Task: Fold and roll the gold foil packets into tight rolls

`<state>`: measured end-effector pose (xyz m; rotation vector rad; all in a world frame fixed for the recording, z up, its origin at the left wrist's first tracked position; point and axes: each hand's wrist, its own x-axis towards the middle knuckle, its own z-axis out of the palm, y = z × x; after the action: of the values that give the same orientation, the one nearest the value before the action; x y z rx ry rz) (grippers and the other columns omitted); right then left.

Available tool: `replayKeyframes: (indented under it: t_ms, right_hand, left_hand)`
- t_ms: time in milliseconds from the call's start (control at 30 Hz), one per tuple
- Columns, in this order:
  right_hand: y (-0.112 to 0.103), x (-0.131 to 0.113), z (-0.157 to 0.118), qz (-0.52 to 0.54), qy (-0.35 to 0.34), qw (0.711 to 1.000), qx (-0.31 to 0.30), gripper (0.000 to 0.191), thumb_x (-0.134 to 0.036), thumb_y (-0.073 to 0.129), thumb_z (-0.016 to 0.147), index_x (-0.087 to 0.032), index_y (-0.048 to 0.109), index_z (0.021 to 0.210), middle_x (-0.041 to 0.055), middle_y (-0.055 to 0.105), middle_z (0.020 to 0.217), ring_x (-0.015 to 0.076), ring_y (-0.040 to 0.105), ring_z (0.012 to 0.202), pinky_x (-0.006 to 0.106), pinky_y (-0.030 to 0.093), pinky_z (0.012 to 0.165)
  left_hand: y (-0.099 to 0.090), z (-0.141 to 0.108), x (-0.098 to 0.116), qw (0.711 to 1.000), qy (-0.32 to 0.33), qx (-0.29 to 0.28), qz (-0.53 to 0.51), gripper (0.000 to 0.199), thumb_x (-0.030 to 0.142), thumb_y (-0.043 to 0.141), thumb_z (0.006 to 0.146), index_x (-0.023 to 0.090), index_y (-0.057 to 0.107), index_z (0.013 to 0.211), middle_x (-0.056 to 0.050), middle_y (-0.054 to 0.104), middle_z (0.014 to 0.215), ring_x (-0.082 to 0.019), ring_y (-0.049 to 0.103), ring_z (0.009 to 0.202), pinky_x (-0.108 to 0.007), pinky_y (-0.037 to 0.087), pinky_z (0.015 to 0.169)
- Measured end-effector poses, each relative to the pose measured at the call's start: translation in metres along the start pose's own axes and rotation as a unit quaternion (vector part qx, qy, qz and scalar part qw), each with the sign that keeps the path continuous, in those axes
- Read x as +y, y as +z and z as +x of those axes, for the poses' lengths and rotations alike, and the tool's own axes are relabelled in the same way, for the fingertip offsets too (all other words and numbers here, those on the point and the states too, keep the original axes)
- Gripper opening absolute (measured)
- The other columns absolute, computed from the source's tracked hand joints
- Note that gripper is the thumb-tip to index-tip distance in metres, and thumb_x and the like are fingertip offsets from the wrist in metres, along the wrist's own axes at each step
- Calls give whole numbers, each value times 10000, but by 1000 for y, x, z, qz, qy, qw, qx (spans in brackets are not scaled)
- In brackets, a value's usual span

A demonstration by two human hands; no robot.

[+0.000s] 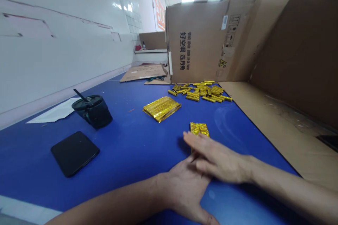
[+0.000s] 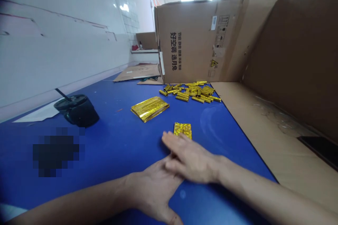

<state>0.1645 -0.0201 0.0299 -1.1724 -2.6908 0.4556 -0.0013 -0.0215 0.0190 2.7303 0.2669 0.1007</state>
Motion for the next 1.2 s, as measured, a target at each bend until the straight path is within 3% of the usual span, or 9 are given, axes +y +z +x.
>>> replayKeyframes:
  t_ms: [100, 267, 433, 600, 700, 767, 933, 1067, 1200]
  right_hand:
    - [9, -9, -16, 33, -18, 997, -65, 730, -548, 351, 792, -148, 107, 1351, 101, 103, 1402, 215, 96, 1269, 401, 128, 1027]
    - [11, 40, -1, -30, 50, 998, -39, 646, -533, 250, 830, -177, 100, 1348, 88, 71, 1406, 228, 59, 1272, 477, 33, 1014]
    - [9, 65, 16, -74, 83, 994, -15, 654, -564, 216, 819, -202, 91, 1349, 83, 95, 1408, 241, 58, 1273, 519, 62, 992]
    - [13, 64, 16, -94, 76, 993, -11, 652, -563, 195, 821, -192, 103, 1350, 91, 91, 1407, 238, 65, 1273, 522, 72, 988]
    - [15, 66, 16, -104, 66, 992, -4, 659, -563, 222, 816, -189, 122, 1349, 97, 120, 1403, 243, 69, 1272, 520, 52, 990]
    - [16, 67, 17, -110, 60, 992, 0, 706, -578, 283, 791, -179, 118, 1350, 113, 122, 1401, 255, 66, 1271, 519, 38, 990]
    - [16, 69, 17, -98, 66, 993, -14, 829, -625, 358, 729, -162, 65, 1351, 146, 82, 1399, 259, 65, 1271, 510, 37, 991]
    - [14, 67, 16, -91, 82, 992, -21, 861, -661, 354, 702, -168, 77, 1352, 138, 50, 1404, 265, 21, 1271, 512, 27, 989]
    - [15, 67, 15, -82, 97, 992, -9, 992, -700, 369, 656, -81, 17, 1346, 177, 42, 1396, 275, 16, 1269, 492, 34, 999]
  left_hand:
    - [1, 2, -1, 1000, 8, 10, 0, 898, 630, 461, 663, 188, 82, 1346, -66, 39, 1408, -329, 101, 1251, -438, 126, 1014]
    - [4, -2, 1, 999, -38, -3, -5, 900, 649, 385, 697, 62, 129, 1329, -144, 137, 1384, -271, 94, 1265, -396, 62, 1032]
    - [2, -4, 4, 999, -41, -15, -22, 900, 658, 358, 708, 55, 116, 1330, -131, 38, 1395, -242, 13, 1273, -380, 35, 1037]
    - [-21, 6, -9, 995, -65, -21, -71, 841, 669, 379, 691, 124, 222, 1313, -114, 276, 1345, -239, 263, 1224, -358, 235, 994]
    - [-38, 19, -27, 991, -95, 91, -15, 853, 661, 361, 709, 115, 153, 1330, -115, 72, 1398, -235, 62, 1275, -381, 116, 1026]
    - [-40, 29, -41, 988, -111, 106, 15, 872, 655, 334, 725, 97, 66, 1340, -112, -16, 1399, -225, -48, 1273, -388, 63, 1031]
    - [-18, 41, -62, 992, -114, 23, 40, 961, 693, 360, 674, 95, 8, 1340, -143, -19, 1394, -238, -59, 1268, -398, 66, 1027]
    - [-8, 33, -59, 992, -112, 3, 65, 1017, 729, 358, 633, 102, -23, 1339, -140, -116, 1380, -262, -130, 1249, -413, 54, 1024]
    - [-7, 23, -54, 989, -117, -31, 84, 1031, 747, 284, 641, 47, -33, 1329, -163, -70, 1382, -252, -93, 1260, -417, 30, 1024]
